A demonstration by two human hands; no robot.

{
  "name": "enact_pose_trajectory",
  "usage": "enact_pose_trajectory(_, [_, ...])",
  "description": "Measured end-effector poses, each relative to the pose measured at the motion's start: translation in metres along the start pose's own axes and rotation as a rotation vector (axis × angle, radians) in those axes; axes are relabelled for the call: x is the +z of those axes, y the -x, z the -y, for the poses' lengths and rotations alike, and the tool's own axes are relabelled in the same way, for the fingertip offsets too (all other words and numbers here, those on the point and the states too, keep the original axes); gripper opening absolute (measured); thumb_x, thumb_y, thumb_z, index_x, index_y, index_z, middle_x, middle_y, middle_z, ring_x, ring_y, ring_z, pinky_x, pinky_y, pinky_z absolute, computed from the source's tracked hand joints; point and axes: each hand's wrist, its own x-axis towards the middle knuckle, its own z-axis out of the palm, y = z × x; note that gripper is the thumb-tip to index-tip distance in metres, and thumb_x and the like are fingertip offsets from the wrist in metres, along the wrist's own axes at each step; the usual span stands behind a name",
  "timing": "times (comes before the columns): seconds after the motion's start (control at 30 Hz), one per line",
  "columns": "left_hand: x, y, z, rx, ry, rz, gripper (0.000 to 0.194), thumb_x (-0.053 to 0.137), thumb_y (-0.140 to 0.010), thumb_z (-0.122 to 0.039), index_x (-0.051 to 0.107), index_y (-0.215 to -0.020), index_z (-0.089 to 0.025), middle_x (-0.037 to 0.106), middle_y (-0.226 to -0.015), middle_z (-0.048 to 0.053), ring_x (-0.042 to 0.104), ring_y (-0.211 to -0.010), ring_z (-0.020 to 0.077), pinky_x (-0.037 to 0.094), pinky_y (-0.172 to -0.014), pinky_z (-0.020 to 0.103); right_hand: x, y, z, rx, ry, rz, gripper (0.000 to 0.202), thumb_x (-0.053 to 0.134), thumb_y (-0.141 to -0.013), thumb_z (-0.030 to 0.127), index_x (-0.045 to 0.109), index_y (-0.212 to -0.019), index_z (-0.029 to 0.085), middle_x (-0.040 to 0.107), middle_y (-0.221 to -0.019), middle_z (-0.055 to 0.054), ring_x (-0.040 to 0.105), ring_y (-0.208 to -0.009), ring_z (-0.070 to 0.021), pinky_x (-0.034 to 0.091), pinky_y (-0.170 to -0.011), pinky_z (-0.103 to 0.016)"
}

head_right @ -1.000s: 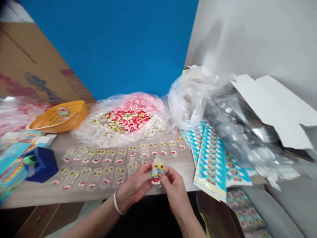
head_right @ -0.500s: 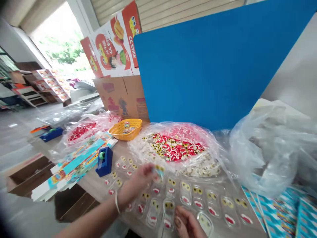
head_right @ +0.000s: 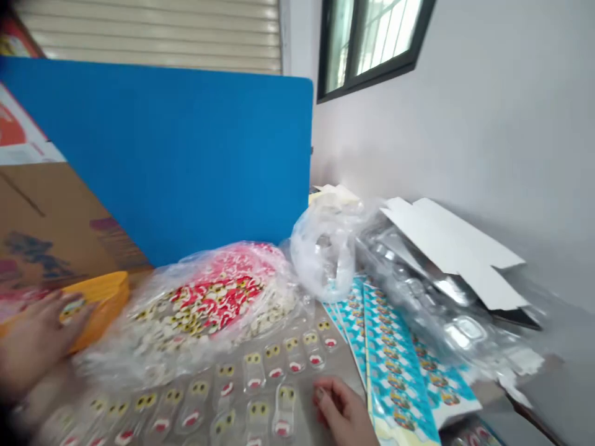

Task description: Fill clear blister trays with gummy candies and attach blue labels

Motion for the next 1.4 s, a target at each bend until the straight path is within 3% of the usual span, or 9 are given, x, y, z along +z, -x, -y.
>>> enact_pose_trajectory(0.1, [0.034, 0.034, -0.083, 0.181, 0.18, -0.092, 0.031, 0.052, -0.083, -0.053, 0.066, -0.093, -0.027, 0.074, -0.113, 0.004, 0.063, -0.119, 0.0348, 0.047, -0.104, 0.061, -0.001, -0.01, -0.005, 0.022, -0.127, 0.033, 0.051, 0.07, -0.073, 0.065, 0.069, -0.095, 0.019, 0.06, -0.062, 0.001, 0.056, -0.056, -0.015, 0.043, -0.055, -0.026])
enact_pose_trajectory(0.2, [0.05, 0.088, -0.198, 0.282, 0.365, 0.068, 0.028, 0.056, -0.088, -0.045, 0.069, -0.102, -0.025, 0.073, -0.12, 0.007, 0.067, -0.114, 0.0296, 0.055, -0.098, 0.049, 0.013, -0.027, 0.015, 0.035, -0.217, 0.1, 0.056, 0.069, -0.072, 0.061, 0.064, -0.109, 0.019, 0.059, -0.06, 0.004, 0.048, -0.045, -0.0108, 0.035, -0.045, -0.023])
enact_pose_trajectory(0.3, [0.033, 0.151, -0.309, 0.399, 0.621, 0.39, 0.018, 0.053, -0.094, -0.031, 0.07, -0.098, -0.026, 0.077, -0.105, 0.004, 0.072, -0.099, 0.0192, 0.059, -0.088, 0.032, 0.01, -0.046, 0.068, 0.016, -0.218, 0.2, 0.055, 0.073, -0.067, 0.054, 0.063, -0.108, 0.018, 0.06, -0.056, 0.005, 0.045, -0.04, -0.0097, 0.03, -0.04, -0.021])
enact_pose_trajectory(0.43, [-0.009, 0.22, -0.393, 0.694, 0.983, 0.893, 0.016, 0.059, -0.093, -0.026, 0.071, -0.103, -0.026, 0.077, -0.104, 0.004, 0.072, -0.095, 0.0162, 0.055, -0.089, 0.026, -0.037, -0.065, 0.128, -0.202, -0.485, -0.113, 0.046, 0.077, -0.064, 0.044, 0.065, -0.102, 0.021, 0.063, -0.066, 0.005, 0.052, -0.051, -0.0087, 0.039, -0.048, -0.02])
enact_pose_trajectory(0.6, [-0.026, 0.27, -0.379, 0.646, 1.066, 1.069, 0.014, 0.057, -0.094, -0.026, 0.068, -0.102, -0.022, 0.077, -0.097, 0.004, 0.071, -0.091, 0.0154, 0.054, -0.083, 0.022, -0.077, -0.037, 0.08, -0.026, -0.349, -0.066, 0.044, 0.08, -0.068, 0.048, 0.069, -0.097, 0.017, 0.065, -0.069, 0.001, 0.052, -0.053, -0.0097, 0.039, -0.049, -0.022])
enact_pose_trajectory(0.8, [-0.029, 0.285, -0.332, 0.578, 0.678, 0.941, 0.013, 0.053, -0.094, -0.017, 0.065, -0.098, -0.022, 0.072, -0.09, 0.003, 0.068, -0.083, 0.0179, 0.054, -0.078, 0.028, -0.033, 0.026, -0.011, 0.028, -0.001, 0.085, 0.033, 0.062, -0.086, 0.046, 0.067, -0.1, 0.016, 0.065, -0.076, -0.003, 0.058, -0.062, -0.0157, 0.047, -0.057, -0.028])
enact_pose_trajectory(0.97, [-0.027, 0.276, -0.322, 0.445, 0.482, 0.747, 0.016, 0.05, -0.096, -0.016, 0.065, -0.093, -0.021, 0.071, -0.086, 0.004, 0.066, -0.079, 0.0202, 0.054, -0.074, 0.034, 0.021, 0.022, -0.011, -0.387, 0.499, 0.015, 0.029, 0.054, -0.091, 0.025, 0.064, -0.118, 0.021, 0.065, -0.109, -0.01, 0.062, -0.099, -0.0255, 0.05, -0.089, -0.041])
enact_pose_trajectory(1.1, [-0.022, 0.269, -0.314, 0.367, 0.453, 0.679, 0.016, 0.051, -0.095, -0.015, 0.065, -0.097, -0.022, 0.071, -0.09, 0.003, 0.066, -0.082, 0.0205, 0.054, -0.08, 0.038, 0.041, 0.002, -0.004, -0.514, 0.794, 0.033, 0.03, 0.062, -0.089, 0.022, 0.065, -0.119, 0.02, 0.062, -0.117, -0.014, 0.057, -0.107, -0.0313, 0.049, -0.091, -0.047])
enact_pose_trajectory(1.4, [0.005, 0.265, -0.329, 0.303, 0.575, 0.644, 0.019, 0.052, -0.094, -0.014, 0.063, -0.108, -0.023, 0.071, -0.106, 0.006, 0.069, -0.095, 0.0204, 0.058, -0.083, 0.035, 0.003, 0.014, -0.018, -0.478, 0.897, 0.093, 0.035, 0.068, -0.085, 0.021, 0.065, -0.119, 0.022, 0.063, -0.113, -0.011, 0.056, -0.104, -0.0289, 0.047, -0.088, -0.043])
